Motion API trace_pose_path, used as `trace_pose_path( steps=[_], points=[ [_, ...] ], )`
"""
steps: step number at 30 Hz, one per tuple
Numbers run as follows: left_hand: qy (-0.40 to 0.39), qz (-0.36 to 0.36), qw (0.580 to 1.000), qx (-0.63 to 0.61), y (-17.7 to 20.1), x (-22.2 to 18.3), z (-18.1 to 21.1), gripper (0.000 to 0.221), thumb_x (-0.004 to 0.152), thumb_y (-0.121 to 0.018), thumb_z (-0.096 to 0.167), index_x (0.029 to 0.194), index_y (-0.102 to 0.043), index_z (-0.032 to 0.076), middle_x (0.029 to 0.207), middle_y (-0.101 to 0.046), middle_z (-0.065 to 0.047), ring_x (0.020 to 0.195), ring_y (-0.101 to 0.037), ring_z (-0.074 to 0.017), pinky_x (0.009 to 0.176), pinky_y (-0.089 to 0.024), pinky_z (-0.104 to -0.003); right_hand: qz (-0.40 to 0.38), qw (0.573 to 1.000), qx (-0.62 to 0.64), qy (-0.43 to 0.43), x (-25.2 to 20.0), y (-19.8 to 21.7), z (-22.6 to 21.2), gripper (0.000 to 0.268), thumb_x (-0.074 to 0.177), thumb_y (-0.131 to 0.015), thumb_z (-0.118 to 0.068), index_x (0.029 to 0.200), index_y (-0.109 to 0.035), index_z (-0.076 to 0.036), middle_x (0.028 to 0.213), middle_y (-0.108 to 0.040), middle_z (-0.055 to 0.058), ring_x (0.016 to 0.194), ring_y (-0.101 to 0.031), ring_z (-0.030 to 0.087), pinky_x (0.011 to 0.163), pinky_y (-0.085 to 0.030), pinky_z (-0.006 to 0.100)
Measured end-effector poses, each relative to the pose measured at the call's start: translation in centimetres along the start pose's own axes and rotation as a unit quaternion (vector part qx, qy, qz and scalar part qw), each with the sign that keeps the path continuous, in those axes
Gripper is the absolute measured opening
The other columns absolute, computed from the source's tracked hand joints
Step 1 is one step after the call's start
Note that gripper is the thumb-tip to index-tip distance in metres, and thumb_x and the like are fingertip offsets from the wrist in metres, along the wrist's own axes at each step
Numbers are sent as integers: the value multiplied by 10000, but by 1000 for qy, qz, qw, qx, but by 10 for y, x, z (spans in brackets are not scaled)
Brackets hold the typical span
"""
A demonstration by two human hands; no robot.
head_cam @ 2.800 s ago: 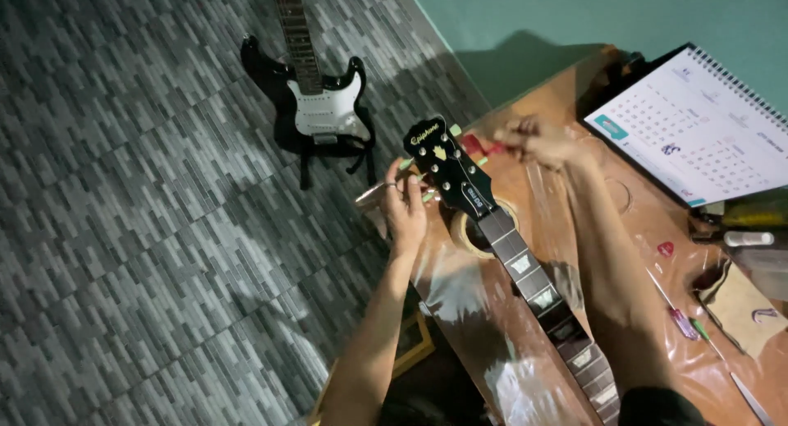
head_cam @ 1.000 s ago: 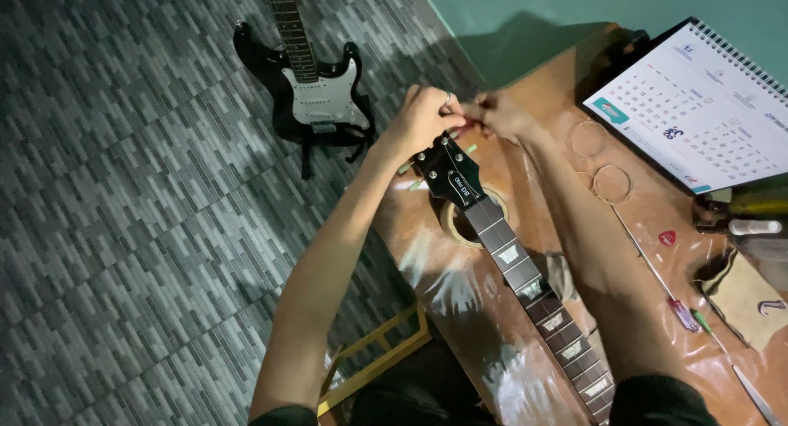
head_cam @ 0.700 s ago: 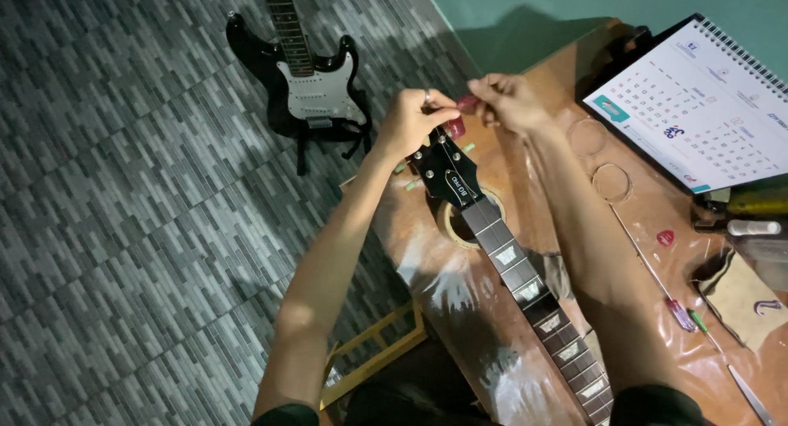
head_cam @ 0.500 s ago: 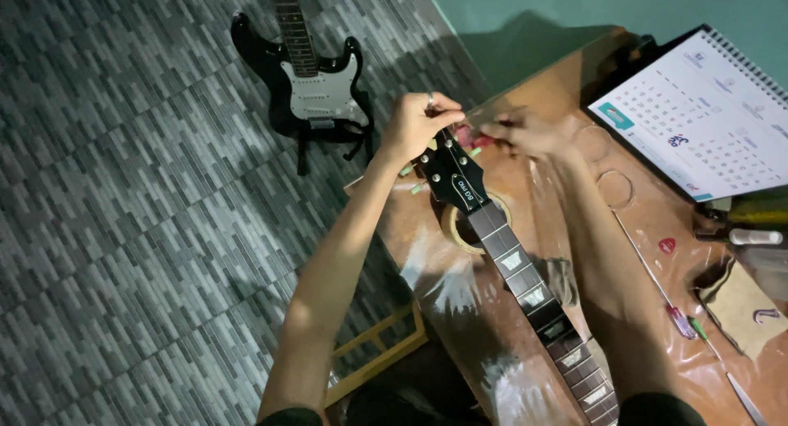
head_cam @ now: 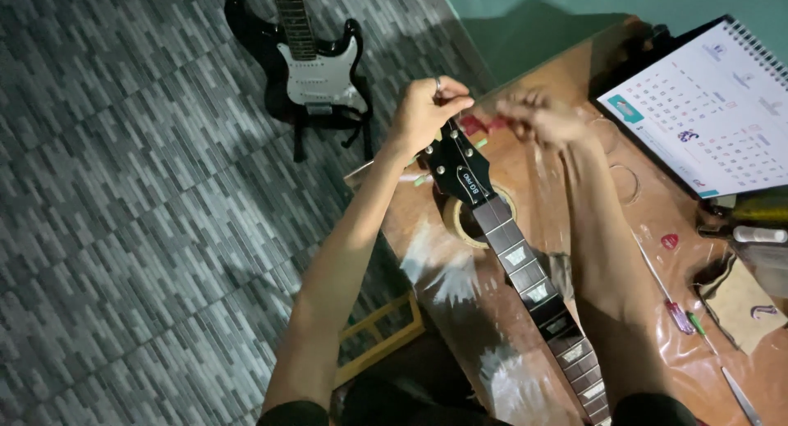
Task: Restringing an electric guitar by threading a new string through the bridge and winding it around the tuning peg.
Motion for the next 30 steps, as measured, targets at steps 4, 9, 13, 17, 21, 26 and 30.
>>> trace_pose_path(
  steps=[4,9,13,17,21,26,30],
  points=[
    [17,5,1000,5,-2,-5,5,197,785,-886,189,971,-820,189,788,-782,-44,737,-731,-138,687,-578,-263,62,982,175,17,39,-22,21,313,1049,-700,-344,835,-602,-137,571,-547,33,451,-458,50,399,-414,176],
    [2,13,1000,-9,-5,-3,-5,177,775,-896,176,935,-822,185,755,-776,-52,721,-738,-141,671,-586,-263,44,998,38,-18,12,-14,33,341,954,-777,-279,745,-619,-60,528,-546,87,427,-490,122,398,-410,230],
    [-5,4,1000,1,-3,-4,4,172,780,-887,178,936,-817,182,756,-778,-54,723,-748,-157,664,-594,-271,40,997,67,-17,5,-13,6,314,996,-741,-270,772,-606,-96,505,-500,76,395,-444,88,322,-316,192],
    [-15,5,999,-29,1,-7,15,166,786,-873,135,939,-810,137,756,-772,-95,725,-725,-152,672,-584,-287,83,988,127,38,55,-26,36,315,1034,-734,-285,805,-619,-102,561,-577,85,428,-530,107,334,-378,203],
    [-3,-8,999,-49,1,-8,9,154,789,-868,129,931,-811,152,757,-767,-69,737,-698,-126,686,-576,-276,6,999,-29,-35,47,-10,68,349,985,-703,-288,726,-603,-77,534,-560,104,398,-522,179,187,-332,273],
    [-5,-10,1000,-17,2,-10,23,162,775,-883,157,923,-816,158,754,-765,-85,726,-724,-164,671,-580,-294,23,990,133,-39,16,-8,39,343,960,-771,-275,740,-586,-87,526,-495,57,421,-475,118,274,-387,237],
    [3,-15,1000,-22,2,-7,14,166,788,-875,158,937,-808,126,769,-762,-98,749,-715,-171,700,-579,-303,37,894,445,30,8,-41,21,182,907,-805,-40,955,-631,-23,743,-642,73,682,-695,167,730,-646,364]
  ],
)
Point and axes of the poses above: each hand's wrist, its own x-axis towards the middle knuckle, its own y-axis out of the back of the hand, z = x × y, the point moved 1 cm from there along x, towards the middle knuckle
